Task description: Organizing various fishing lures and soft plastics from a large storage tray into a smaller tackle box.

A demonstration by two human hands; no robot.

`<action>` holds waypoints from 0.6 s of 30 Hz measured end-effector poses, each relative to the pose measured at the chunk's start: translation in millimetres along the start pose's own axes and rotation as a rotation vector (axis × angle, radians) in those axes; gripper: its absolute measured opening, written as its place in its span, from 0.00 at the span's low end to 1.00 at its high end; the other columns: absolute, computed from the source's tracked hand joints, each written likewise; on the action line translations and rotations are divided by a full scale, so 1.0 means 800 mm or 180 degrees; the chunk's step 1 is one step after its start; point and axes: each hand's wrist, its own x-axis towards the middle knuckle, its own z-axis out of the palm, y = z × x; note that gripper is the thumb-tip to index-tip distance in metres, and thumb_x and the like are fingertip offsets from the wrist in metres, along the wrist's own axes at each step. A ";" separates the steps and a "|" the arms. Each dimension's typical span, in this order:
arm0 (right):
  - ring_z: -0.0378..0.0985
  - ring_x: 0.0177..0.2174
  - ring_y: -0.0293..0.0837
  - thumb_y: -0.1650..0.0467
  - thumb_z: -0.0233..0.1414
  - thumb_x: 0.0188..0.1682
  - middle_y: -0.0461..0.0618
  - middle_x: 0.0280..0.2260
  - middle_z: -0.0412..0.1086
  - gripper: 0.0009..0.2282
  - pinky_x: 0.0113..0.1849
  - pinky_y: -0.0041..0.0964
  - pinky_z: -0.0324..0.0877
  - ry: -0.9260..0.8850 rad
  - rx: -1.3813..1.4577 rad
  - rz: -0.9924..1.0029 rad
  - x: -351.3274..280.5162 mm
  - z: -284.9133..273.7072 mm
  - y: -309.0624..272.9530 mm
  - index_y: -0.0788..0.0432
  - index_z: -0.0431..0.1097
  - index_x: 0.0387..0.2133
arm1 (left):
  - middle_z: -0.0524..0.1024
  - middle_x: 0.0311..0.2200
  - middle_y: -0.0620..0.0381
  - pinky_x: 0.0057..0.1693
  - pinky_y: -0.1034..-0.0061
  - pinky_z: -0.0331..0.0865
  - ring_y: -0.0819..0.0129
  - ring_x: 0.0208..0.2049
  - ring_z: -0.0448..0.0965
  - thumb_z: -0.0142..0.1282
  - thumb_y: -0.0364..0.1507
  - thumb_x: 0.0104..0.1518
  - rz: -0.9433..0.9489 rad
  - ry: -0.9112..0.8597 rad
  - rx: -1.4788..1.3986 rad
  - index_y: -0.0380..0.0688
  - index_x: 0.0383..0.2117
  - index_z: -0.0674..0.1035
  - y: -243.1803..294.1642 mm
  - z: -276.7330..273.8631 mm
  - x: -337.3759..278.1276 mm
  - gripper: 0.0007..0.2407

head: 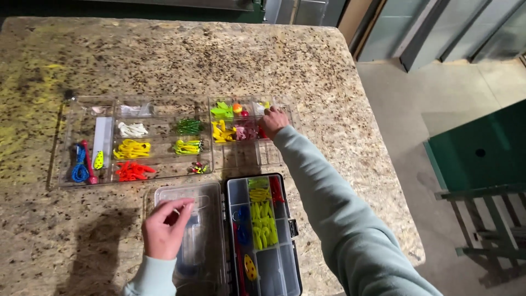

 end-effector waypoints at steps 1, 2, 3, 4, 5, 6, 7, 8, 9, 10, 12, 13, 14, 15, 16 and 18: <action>0.66 0.60 0.50 0.69 0.51 0.63 0.53 0.56 0.70 0.08 0.37 0.43 0.84 0.0006 -0.0007 -0.0017 0.007 0.003 -0.001 0.54 0.81 0.41 | 0.89 0.38 0.52 0.52 0.69 0.83 0.64 0.40 0.88 0.66 0.27 0.60 -0.0003 0.0019 0.0000 0.43 0.41 0.89 -0.003 -0.001 -0.005 0.07; 0.68 0.56 0.50 0.63 0.52 0.63 0.50 0.51 0.73 0.10 0.41 0.44 0.80 -0.0029 -0.0107 -0.0004 0.012 0.007 0.000 0.51 0.81 0.45 | 0.89 0.39 0.53 0.53 0.70 0.82 0.64 0.41 0.88 0.66 0.28 0.60 -0.0083 -0.0017 -0.0018 0.43 0.42 0.89 -0.004 0.000 -0.010 0.07; 0.70 0.52 0.50 0.58 0.54 0.62 0.47 0.46 0.77 0.13 0.45 0.46 0.76 -0.0063 -0.0207 0.0010 0.017 0.010 0.001 0.48 0.81 0.49 | 0.89 0.39 0.54 0.54 0.70 0.82 0.65 0.42 0.88 0.66 0.29 0.60 -0.0163 -0.0053 -0.0036 0.44 0.42 0.90 -0.006 0.001 -0.016 0.08; 0.70 0.52 0.50 0.58 0.54 0.62 0.47 0.46 0.77 0.13 0.45 0.46 0.76 -0.0066 -0.0216 -0.0001 0.018 0.012 0.001 0.48 0.81 0.49 | 0.89 0.39 0.54 0.54 0.70 0.82 0.65 0.42 0.88 0.66 0.29 0.60 -0.0171 -0.0043 -0.0042 0.44 0.42 0.90 -0.005 0.001 -0.019 0.08; 0.73 0.48 0.49 0.59 0.53 0.63 0.47 0.42 0.78 0.12 0.46 0.48 0.74 -0.0159 -0.0250 0.0006 0.018 0.014 0.001 0.49 0.80 0.45 | 0.88 0.37 0.57 0.51 0.74 0.80 0.68 0.38 0.86 0.66 0.29 0.60 -0.0215 0.0019 -0.0084 0.45 0.41 0.91 -0.003 0.002 -0.023 0.07; 0.76 0.44 0.48 0.60 0.52 0.64 0.48 0.38 0.79 0.11 0.48 0.49 0.72 -0.0248 -0.0280 0.0006 0.021 0.016 -0.001 0.50 0.79 0.41 | 0.87 0.35 0.59 0.48 0.78 0.78 0.71 0.35 0.85 0.67 0.28 0.60 -0.0260 0.0086 -0.0119 0.46 0.40 0.92 -0.002 0.001 -0.025 0.06; 0.76 0.44 0.48 0.60 0.52 0.64 0.48 0.38 0.79 0.11 0.48 0.49 0.72 -0.0249 -0.0285 -0.0012 0.019 0.012 -0.001 0.50 0.79 0.41 | 0.87 0.35 0.59 0.48 0.78 0.78 0.71 0.35 0.85 0.67 0.28 0.60 -0.0270 0.0101 -0.0118 0.46 0.40 0.92 0.000 -0.001 -0.025 0.06; 0.75 0.41 0.45 0.60 0.54 0.63 0.47 0.36 0.78 0.10 0.47 0.46 0.72 -0.0325 -0.0185 0.0042 0.015 0.009 -0.001 0.48 0.80 0.43 | 0.87 0.37 0.58 0.50 0.77 0.79 0.70 0.37 0.86 0.66 0.28 0.60 -0.0274 0.0075 -0.0124 0.45 0.39 0.91 0.002 -0.003 -0.026 0.06; 0.74 0.38 0.43 0.60 0.56 0.62 0.46 0.35 0.76 0.08 0.46 0.43 0.73 -0.0401 -0.0086 0.0096 0.012 0.006 -0.001 0.46 0.80 0.44 | 0.88 0.38 0.58 0.52 0.76 0.80 0.68 0.40 0.87 0.66 0.28 0.60 -0.0278 0.0049 -0.0130 0.44 0.39 0.91 0.004 -0.006 -0.027 0.06; 0.74 0.38 0.43 0.60 0.56 0.62 0.46 0.35 0.76 0.08 0.46 0.43 0.73 -0.0405 -0.0093 0.0087 0.008 0.003 0.001 0.46 0.80 0.44 | 0.88 0.38 0.58 0.52 0.76 0.80 0.68 0.40 0.87 0.66 0.28 0.60 -0.0286 0.0057 -0.0134 0.44 0.39 0.91 0.003 -0.007 -0.027 0.06; 0.76 0.33 0.43 0.60 0.56 0.62 0.48 0.34 0.75 0.09 0.36 0.43 0.79 -0.0245 0.0254 0.0143 0.001 -0.001 0.004 0.45 0.82 0.46 | 0.88 0.38 0.58 0.54 0.76 0.78 0.68 0.41 0.87 0.66 0.27 0.60 -0.0351 0.0116 -0.0140 0.44 0.38 0.91 0.002 -0.009 -0.028 0.05; 0.76 0.33 0.43 0.60 0.56 0.62 0.48 0.34 0.75 0.09 0.36 0.43 0.79 -0.0245 0.0249 0.0137 -0.001 -0.004 0.004 0.45 0.82 0.46 | 0.88 0.38 0.58 0.54 0.76 0.78 0.68 0.41 0.87 0.66 0.27 0.60 -0.0353 0.0123 -0.0143 0.44 0.38 0.91 0.001 -0.010 -0.029 0.05; 0.77 0.33 0.43 0.60 0.56 0.62 0.48 0.35 0.77 0.09 0.37 0.43 0.79 -0.0312 0.0203 0.0150 -0.002 -0.007 0.005 0.45 0.82 0.45 | 0.88 0.38 0.57 0.53 0.75 0.79 0.67 0.40 0.87 0.66 0.27 0.60 -0.0315 0.0130 -0.0143 0.44 0.38 0.91 0.000 -0.010 -0.029 0.05; 0.79 0.34 0.44 0.60 0.56 0.62 0.48 0.35 0.78 0.09 0.38 0.42 0.80 -0.0379 0.0156 0.0163 -0.003 -0.011 0.006 0.45 0.82 0.45 | 0.88 0.38 0.57 0.53 0.75 0.79 0.67 0.40 0.87 0.66 0.27 0.60 -0.0276 0.0138 -0.0143 0.43 0.38 0.91 -0.001 -0.011 -0.029 0.05; 0.79 0.34 0.44 0.60 0.56 0.62 0.48 0.35 0.78 0.09 0.38 0.42 0.80 -0.0376 0.0151 0.0160 -0.001 -0.008 0.008 0.45 0.82 0.45 | 0.88 0.38 0.57 0.53 0.75 0.79 0.67 0.40 0.87 0.66 0.27 0.60 -0.0274 0.0144 -0.0146 0.43 0.38 0.91 -0.002 -0.011 -0.028 0.05; 0.76 0.44 0.47 0.52 0.56 0.59 0.48 0.39 0.78 0.15 0.41 0.45 0.78 -0.0537 0.0007 0.0026 0.001 -0.001 0.014 0.43 0.80 0.50 | 0.87 0.37 0.58 0.52 0.75 0.77 0.68 0.38 0.86 0.66 0.28 0.60 -0.0213 0.0134 -0.0049 0.46 0.38 0.91 -0.004 -0.010 -0.028 0.05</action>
